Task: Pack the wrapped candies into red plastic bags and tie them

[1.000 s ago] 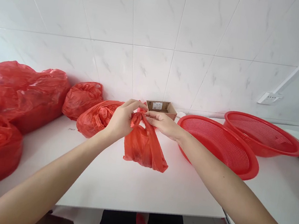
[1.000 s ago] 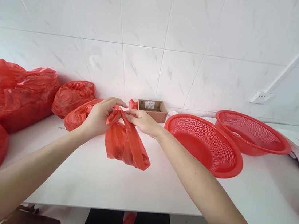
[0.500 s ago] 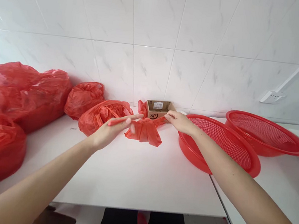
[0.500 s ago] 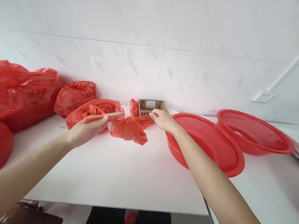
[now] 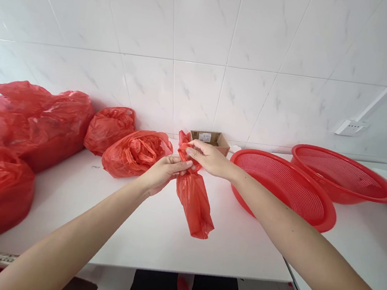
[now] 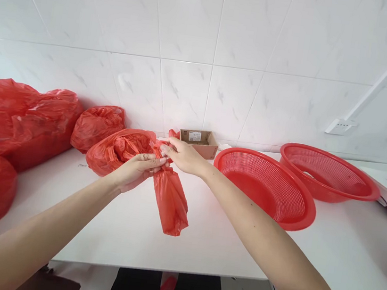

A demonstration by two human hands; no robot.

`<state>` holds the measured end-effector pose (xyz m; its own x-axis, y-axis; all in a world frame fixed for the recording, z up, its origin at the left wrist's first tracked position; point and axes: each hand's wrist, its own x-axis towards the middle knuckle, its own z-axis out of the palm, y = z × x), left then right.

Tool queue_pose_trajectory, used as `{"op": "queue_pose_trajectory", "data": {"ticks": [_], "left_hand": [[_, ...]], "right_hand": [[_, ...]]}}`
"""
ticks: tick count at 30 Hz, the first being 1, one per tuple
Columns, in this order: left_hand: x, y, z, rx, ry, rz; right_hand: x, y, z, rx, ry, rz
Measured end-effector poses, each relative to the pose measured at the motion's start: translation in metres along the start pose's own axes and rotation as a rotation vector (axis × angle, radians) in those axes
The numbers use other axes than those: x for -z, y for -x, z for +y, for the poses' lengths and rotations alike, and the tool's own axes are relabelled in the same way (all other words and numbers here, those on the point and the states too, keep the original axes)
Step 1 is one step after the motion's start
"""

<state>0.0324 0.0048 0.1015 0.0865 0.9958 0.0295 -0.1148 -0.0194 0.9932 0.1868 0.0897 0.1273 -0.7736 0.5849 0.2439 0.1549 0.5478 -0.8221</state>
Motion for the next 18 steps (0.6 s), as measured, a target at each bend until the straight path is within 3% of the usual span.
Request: {"op": "queue_pose_trajectory", "data": {"ticks": [4,9,12,15,18], "left_hand": [[0.004,0.002,-0.003,-0.022,-0.002,0.037],[0.003,0.004,0.0,-0.081,-0.112,0.075],[0.005,0.008,0.006,-0.166,-0.19,0.091],[0.009,0.012,0.008,-0.293,-0.44,0.092],[0.014,0.012,0.007,-0.343,-0.574,0.059]], "right_hand": [[0.0,0.012,0.002,-0.028,0.129,0.13],[-0.013,0.029,-0.01,0.005,0.01,0.292],[-0.022,0.039,-0.005,-0.096,-0.038,0.254],[-0.025,0.045,0.002,-0.176,0.042,0.177],[-0.024,0.045,0.005,-0.025,0.153,0.276]]}}
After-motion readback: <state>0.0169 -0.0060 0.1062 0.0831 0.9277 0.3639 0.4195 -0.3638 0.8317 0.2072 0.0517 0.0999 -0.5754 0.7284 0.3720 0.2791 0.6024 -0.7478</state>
